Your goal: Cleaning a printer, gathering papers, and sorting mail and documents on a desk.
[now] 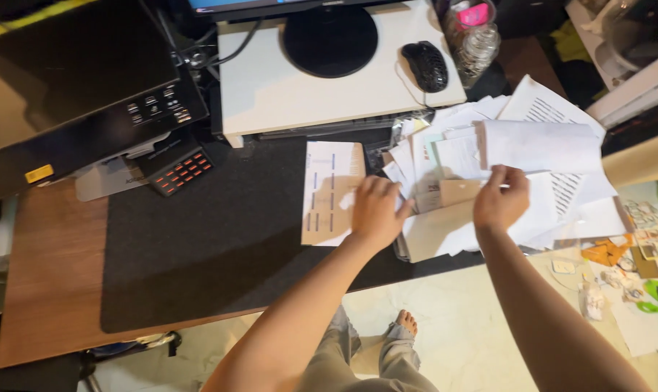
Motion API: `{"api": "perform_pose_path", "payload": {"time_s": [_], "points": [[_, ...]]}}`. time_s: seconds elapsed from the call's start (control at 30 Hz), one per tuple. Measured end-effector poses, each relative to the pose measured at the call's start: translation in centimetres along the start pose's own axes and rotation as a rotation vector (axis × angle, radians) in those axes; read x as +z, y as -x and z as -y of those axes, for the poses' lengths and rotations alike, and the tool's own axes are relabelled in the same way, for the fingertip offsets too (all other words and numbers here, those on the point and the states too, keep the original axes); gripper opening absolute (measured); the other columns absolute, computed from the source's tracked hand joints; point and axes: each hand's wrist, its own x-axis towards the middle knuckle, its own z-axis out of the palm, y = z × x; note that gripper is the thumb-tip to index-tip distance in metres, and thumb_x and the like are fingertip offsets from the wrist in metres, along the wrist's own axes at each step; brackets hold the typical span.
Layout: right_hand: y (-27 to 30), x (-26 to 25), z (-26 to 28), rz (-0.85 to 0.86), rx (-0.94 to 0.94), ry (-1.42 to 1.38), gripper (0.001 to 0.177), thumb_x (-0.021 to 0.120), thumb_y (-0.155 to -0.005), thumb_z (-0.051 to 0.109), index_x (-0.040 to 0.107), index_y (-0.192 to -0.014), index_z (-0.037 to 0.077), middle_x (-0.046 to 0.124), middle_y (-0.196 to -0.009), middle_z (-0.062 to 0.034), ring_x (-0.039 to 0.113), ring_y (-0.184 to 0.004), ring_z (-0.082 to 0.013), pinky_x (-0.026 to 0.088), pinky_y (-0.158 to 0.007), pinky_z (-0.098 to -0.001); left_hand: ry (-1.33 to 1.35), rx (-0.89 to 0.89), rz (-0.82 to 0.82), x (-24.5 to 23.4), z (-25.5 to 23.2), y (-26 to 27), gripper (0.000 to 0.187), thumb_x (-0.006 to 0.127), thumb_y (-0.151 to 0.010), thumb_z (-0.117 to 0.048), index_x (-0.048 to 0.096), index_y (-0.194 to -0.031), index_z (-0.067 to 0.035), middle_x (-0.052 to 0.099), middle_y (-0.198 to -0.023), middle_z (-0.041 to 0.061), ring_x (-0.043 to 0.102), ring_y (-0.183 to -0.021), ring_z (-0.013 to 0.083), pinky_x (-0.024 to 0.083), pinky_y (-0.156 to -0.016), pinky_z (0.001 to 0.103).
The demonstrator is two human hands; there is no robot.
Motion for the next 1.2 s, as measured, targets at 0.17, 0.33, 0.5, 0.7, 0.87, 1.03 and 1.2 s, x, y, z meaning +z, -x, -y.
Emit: {"api": "perform_pose_path", "payload": {"time_s": [0.17, 0.33, 0.5, 0.7, 0.87, 1.03, 1.2], "points": [[-3.0, -5.4, -11.0, -0.029, -0.021, 0.259, 0.027, 0.068, -0.091, 0.011, 0.074, -0.116, 0.002, 0.066, -0.115, -0.0198, 0.063, -0.094, -0.0281, 0.052, -0.079, -0.0409, 0.129, 0.250, 0.398, -1.7, -8.1, -1.7, 0.056, 0.082, -0.081, -0.048, 0.066, -0.119, -0.009, 0.061, -0.124, 0.011, 0.052, -0.121, 0.0323, 0.042, -0.101, 0.051], [-1.5, -9.3, -7.2, 0.275, 0.316, 0.088, 0.048, 0.072, -0.084, 0.012, 0.065, -0.131, 0.004, 0.067, -0.117, -0.0147, 0.069, -0.098, -0.0266, 0.058, -0.078, -0.0360, 0.073, 0.170, 0.445, 1.3, -10.5, -1.7, 0.073, 0.093, -0.062, -0.034, 0.061, -0.123, -0.008, 0.059, -0.123, 0.015, 0.053, -0.117, 0.0336, 0.043, -0.095, 0.050], [-2.7, -10.7, -6.6, 0.434, 0.429, -0.076, 0.070, 0.086, -0.072, 0.011, 0.057, -0.134, -0.002, 0.065, -0.106, -0.0132, 0.070, -0.095, -0.0280, 0.062, -0.077, -0.0359, 0.290, 0.048, 0.371, 5.4, -9.9, -3.3, 0.035, 0.083, -0.080, -0.020, 0.069, -0.111, -0.011, 0.070, -0.115, 0.010, 0.066, -0.108, 0.0323, 0.054, -0.088, 0.045], [-6.3, -11.8, -10.8, 0.533, 0.577, -0.467, 0.038, 0.084, -0.086, 0.010, 0.068, -0.118, -0.003, 0.061, -0.097, -0.0093, 0.056, -0.086, -0.0204, 0.048, -0.068, -0.0293, 0.539, -0.102, 0.462, 4.3, -12.1, -7.0, 0.024, 0.082, -0.078, -0.024, 0.075, -0.097, -0.010, 0.076, -0.098, 0.010, 0.072, -0.091, 0.0284, 0.057, -0.077, 0.041], [-6.6, -13.5, -6.2, 0.693, 0.730, -0.670, 0.015, 0.071, -0.086, 0.011, 0.060, -0.095, 0.006, 0.075, -0.100, -0.0067, 0.071, -0.095, -0.0195, 0.053, -0.075, -0.0312, 0.680, -0.202, 0.400, 6.6, -14.2, -8.3, 0.026, 0.081, -0.082, -0.025, 0.072, -0.098, -0.007, 0.077, -0.097, 0.011, 0.074, -0.087, 0.0251, 0.057, -0.075, 0.037], [-9.0, -12.7, -7.5, 0.518, 0.709, -0.742, 0.017, 0.066, -0.094, 0.014, 0.062, -0.110, 0.008, 0.065, -0.105, -0.0062, 0.063, -0.095, -0.0235, 0.053, -0.077, -0.0354, 0.753, -0.243, 0.341, 10.3, -15.1, -8.1, 0.020, 0.067, -0.091, -0.021, 0.075, -0.104, -0.008, 0.079, -0.100, 0.010, 0.076, -0.091, 0.0245, 0.058, -0.081, 0.035], [-14.4, -11.4, -14.4, 0.147, 0.733, -0.813, 0.023, 0.058, -0.104, 0.021, 0.056, -0.121, 0.006, 0.060, -0.115, -0.0087, 0.061, -0.102, -0.0212, 0.056, -0.083, -0.0349, 0.270, 0.107, 0.223, 6.8, -16.7, -6.3, 0.041, 0.072, -0.082, -0.007, 0.071, -0.123, -0.012, 0.067, -0.131, 0.007, 0.055, -0.123, 0.0303, 0.044, -0.099, 0.046]]}}
